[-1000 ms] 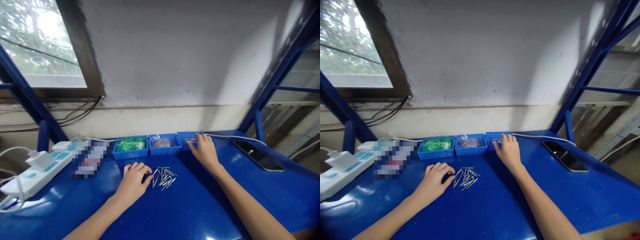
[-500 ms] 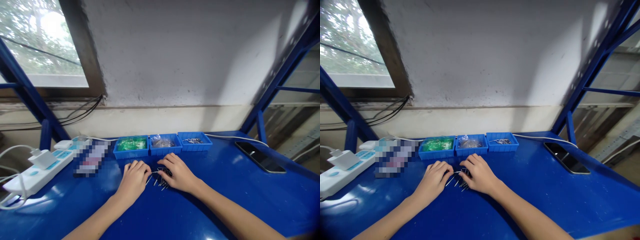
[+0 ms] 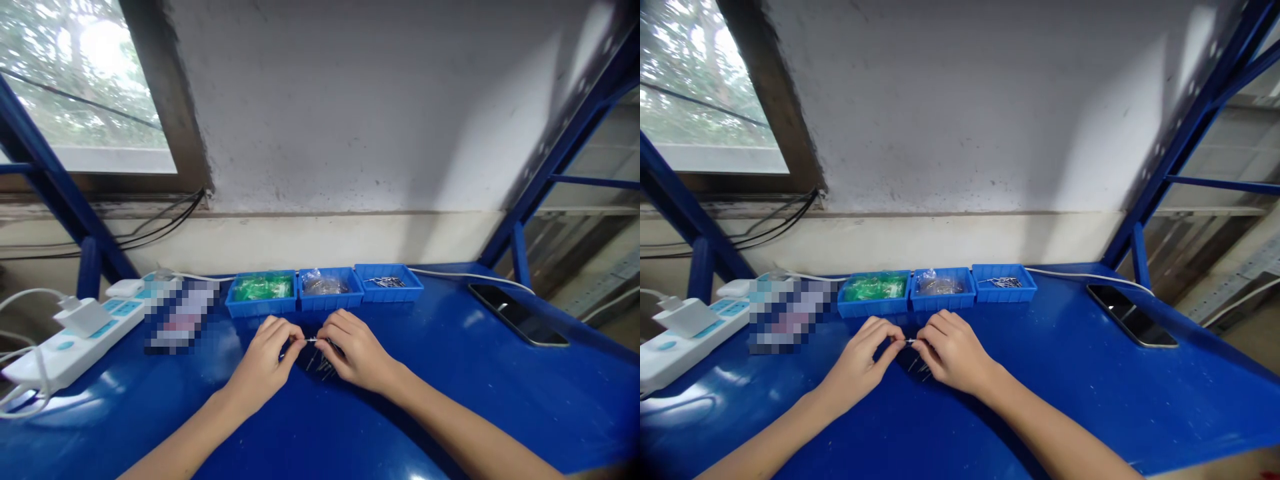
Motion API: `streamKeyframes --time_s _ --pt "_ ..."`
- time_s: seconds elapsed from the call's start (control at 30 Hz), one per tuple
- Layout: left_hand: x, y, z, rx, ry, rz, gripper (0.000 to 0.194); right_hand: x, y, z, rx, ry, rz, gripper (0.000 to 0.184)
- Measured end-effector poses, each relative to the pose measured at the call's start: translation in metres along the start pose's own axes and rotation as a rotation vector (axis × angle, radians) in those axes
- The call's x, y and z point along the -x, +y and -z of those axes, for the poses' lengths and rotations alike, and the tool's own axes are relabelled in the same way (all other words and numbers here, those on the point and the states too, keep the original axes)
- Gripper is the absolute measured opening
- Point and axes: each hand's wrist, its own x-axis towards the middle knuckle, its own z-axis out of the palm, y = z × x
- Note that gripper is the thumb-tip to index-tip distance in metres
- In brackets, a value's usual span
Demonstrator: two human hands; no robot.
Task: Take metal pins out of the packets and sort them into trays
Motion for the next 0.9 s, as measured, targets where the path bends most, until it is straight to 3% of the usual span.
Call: streamKeyframes --time_s 0.23,0.37,0.43,0.5,0.57,0.63,0.7,0.77,0.9 --pt "0.0 0.003 0.004 -0.007 -0.073 -0.015 0.024 -0.001 -0.002 -0.002 0.009 0.028 0.045 0.013" --pt "0.0 -0.005 0.009 -0.088 -0.135 0.078 0.018 -0.002 0.02 0.019 0.087 0.154 0.034 0.012" --pt "0.001 -0.015 0.011 -0.179 -0.181 0.137 0.018 0.003 0.047 0.037 0.179 0.318 -0.073 0.013" --pt "0.002 -0.025 0.012 -0.265 -0.234 0.161 0.015 0.012 0.078 0.053 0.351 0.434 -0.271 0.013" --pt "0.003 -0.032 0.01 -0.311 -0.247 0.174 0.013 0.022 0.103 0.061 0.496 0.452 -0.446 0.024" --pt "0.003 -0.032 0.006 -0.303 -0.232 0.19 0.015 0.027 0.112 0.06 0.486 0.432 -0.515 0.03" --pt "0.002 -0.027 0.003 -0.244 -0.228 0.202 0.018 0.024 0.1 0.051 0.409 0.388 -0.491 0.028" --pt "0.001 -0.018 0.0 -0.16 -0.231 0.211 0.019 0.016 0.073 0.036 0.334 0.304 -0.405 0.025" --pt "0.0 -0.004 -0.003 -0.042 -0.188 0.178 0.02 0.001 0.012 0.007 0.109 -0.019 -0.105 0.025"
